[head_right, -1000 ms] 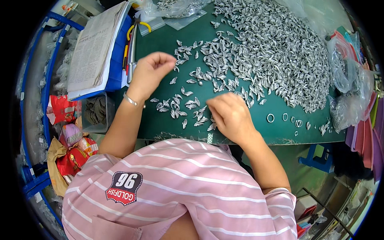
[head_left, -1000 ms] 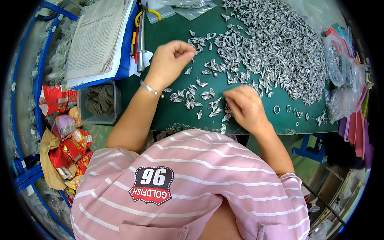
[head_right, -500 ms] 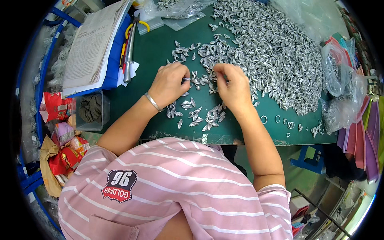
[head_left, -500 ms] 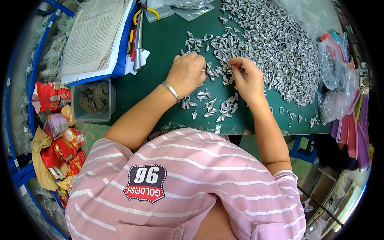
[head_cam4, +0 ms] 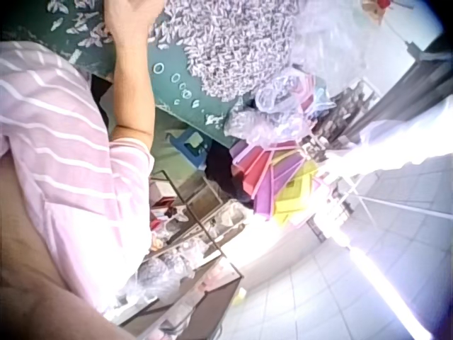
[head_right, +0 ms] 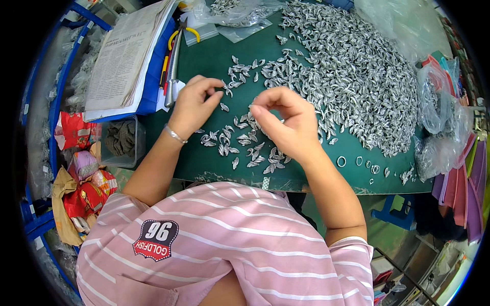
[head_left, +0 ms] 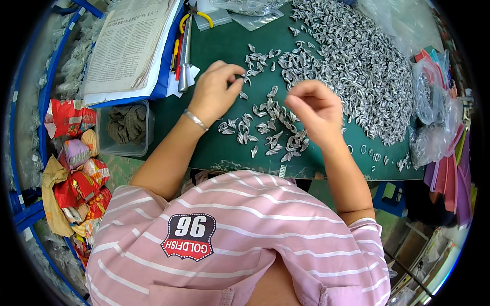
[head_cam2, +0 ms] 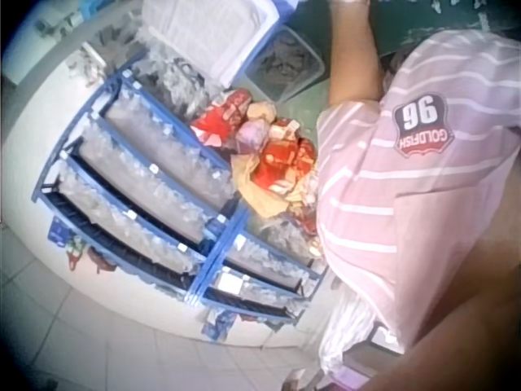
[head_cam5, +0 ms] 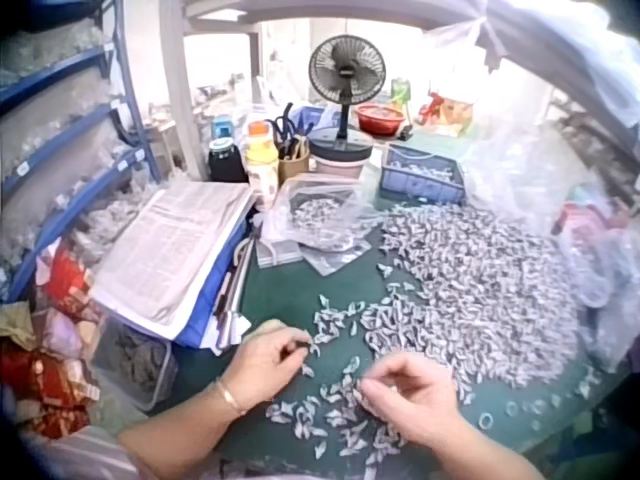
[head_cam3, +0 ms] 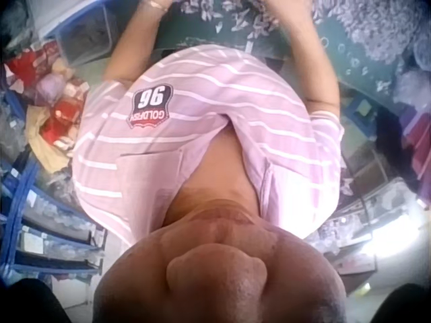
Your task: The person sorts and fits small silver metal components together on a green table by hand, occasionally moving piles of parts or reaching for plastic bags.
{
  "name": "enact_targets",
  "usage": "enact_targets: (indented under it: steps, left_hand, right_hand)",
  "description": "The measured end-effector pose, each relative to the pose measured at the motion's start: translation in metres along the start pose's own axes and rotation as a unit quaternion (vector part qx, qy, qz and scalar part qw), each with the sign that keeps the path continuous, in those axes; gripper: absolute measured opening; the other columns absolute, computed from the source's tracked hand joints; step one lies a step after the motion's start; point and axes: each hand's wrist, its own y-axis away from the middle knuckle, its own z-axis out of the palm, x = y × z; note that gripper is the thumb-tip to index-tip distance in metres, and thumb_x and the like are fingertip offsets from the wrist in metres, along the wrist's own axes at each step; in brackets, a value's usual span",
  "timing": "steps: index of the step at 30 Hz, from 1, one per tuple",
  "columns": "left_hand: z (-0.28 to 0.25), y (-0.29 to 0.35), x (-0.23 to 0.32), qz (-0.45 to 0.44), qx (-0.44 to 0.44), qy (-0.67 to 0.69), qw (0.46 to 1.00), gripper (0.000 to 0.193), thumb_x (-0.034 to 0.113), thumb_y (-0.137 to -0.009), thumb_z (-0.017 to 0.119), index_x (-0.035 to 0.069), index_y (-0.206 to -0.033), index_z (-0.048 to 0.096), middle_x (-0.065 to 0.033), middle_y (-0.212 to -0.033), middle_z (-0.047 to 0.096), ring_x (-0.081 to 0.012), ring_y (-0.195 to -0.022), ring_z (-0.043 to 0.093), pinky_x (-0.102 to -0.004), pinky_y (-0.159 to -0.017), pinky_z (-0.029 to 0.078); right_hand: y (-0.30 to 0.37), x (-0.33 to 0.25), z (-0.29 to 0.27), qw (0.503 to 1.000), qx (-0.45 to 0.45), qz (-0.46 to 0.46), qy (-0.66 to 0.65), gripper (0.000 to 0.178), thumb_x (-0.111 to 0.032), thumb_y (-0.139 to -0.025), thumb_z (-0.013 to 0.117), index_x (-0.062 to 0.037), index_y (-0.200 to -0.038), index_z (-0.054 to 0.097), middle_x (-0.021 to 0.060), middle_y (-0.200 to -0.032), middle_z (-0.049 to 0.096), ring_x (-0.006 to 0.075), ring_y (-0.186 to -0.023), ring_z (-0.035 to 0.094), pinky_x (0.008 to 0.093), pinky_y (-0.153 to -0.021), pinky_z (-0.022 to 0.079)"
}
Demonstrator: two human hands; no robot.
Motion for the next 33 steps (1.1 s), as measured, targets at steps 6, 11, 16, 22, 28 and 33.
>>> enact_targets:
  steps: [6, 11, 16, 22, 28, 33]
  left_hand:
    - [0.015, -0.006, -0.001, 0.070, -0.041, -0.099, 0.992, 0.013, 0.008, -0.076, 0.071, 0.002, -0.083, 0.061, -0.0132, -0.085, 0.057, -0.0293, -0.078, 0.061, -0.0363, -0.071, 0.050]
    - [0.010, 0.007, -0.014, -0.109, -0.063, 0.226, 0.966, 0.009, 0.001, -0.083, 0.063, 0.003, -0.091, 0.059, -0.0020, -0.083, 0.060, -0.0057, -0.068, 0.053, -0.0212, -0.059, 0.045]
    - [-0.019, 0.015, 0.000, -0.248, -0.087, 0.574, 0.776, 0.012, 0.005, -0.082, 0.051, 0.003, -0.094, 0.054, -0.0075, -0.087, 0.058, -0.0098, -0.067, 0.049, -0.0220, -0.051, 0.037]
    - [-0.032, 0.028, -0.002, -0.215, -0.081, 0.357, 0.905, 0.007, 0.000, -0.085, 0.058, 0.001, -0.092, 0.061, 0.0030, -0.072, 0.049, -0.0054, -0.062, 0.045, -0.0194, -0.053, 0.036]
    - [-0.043, 0.044, 0.007, -0.066, -0.107, 0.079, 0.989, 0.008, -0.001, -0.080, 0.065, 0.001, -0.088, 0.068, 0.0032, -0.070, 0.048, -0.0056, -0.061, 0.045, -0.0196, -0.056, 0.038]
    - [-0.025, 0.048, 0.023, 0.011, -0.160, -0.031, 0.987, 0.013, 0.003, -0.073, 0.075, 0.000, -0.084, 0.070, -0.0037, -0.068, 0.047, -0.0133, -0.057, 0.046, -0.0272, -0.053, 0.038]
  right_hand:
    - [0.013, -0.131, 0.018, 0.790, -0.158, -0.180, -0.564, 0.022, -0.009, -0.079, 0.058, -0.0056, -0.058, 0.055, 0.0084, -0.060, 0.057, 0.0187, -0.051, 0.052, 0.0370, -0.050, 0.044]
    - [0.016, -0.153, 0.034, 0.758, -0.225, -0.213, -0.574, 0.019, -0.002, -0.075, 0.058, -0.0043, -0.057, 0.056, 0.0098, -0.060, 0.058, 0.0186, -0.048, 0.052, 0.0343, -0.044, 0.041]
    - [0.025, -0.155, 0.041, 0.774, -0.228, -0.200, -0.555, 0.017, -0.002, -0.075, 0.059, -0.0044, -0.059, 0.057, 0.0096, -0.061, 0.058, 0.0193, -0.050, 0.053, 0.0345, -0.045, 0.041]
    - [0.025, -0.152, 0.044, 0.791, -0.223, -0.185, -0.538, 0.014, -0.002, -0.075, 0.060, -0.0045, -0.061, 0.058, 0.0094, -0.063, 0.059, 0.0201, -0.051, 0.054, 0.0348, -0.046, 0.041]
    - [0.025, -0.150, 0.045, 0.805, -0.223, -0.179, -0.520, 0.011, -0.002, -0.074, 0.061, -0.0047, -0.064, 0.059, 0.0092, -0.065, 0.059, 0.0209, -0.053, 0.055, 0.0350, -0.048, 0.041]
    - [0.026, -0.149, 0.046, 0.814, -0.222, -0.176, -0.507, 0.009, -0.001, -0.074, 0.061, -0.0048, -0.066, 0.060, 0.0090, -0.067, 0.059, 0.0216, -0.054, 0.055, 0.0352, -0.049, 0.041]
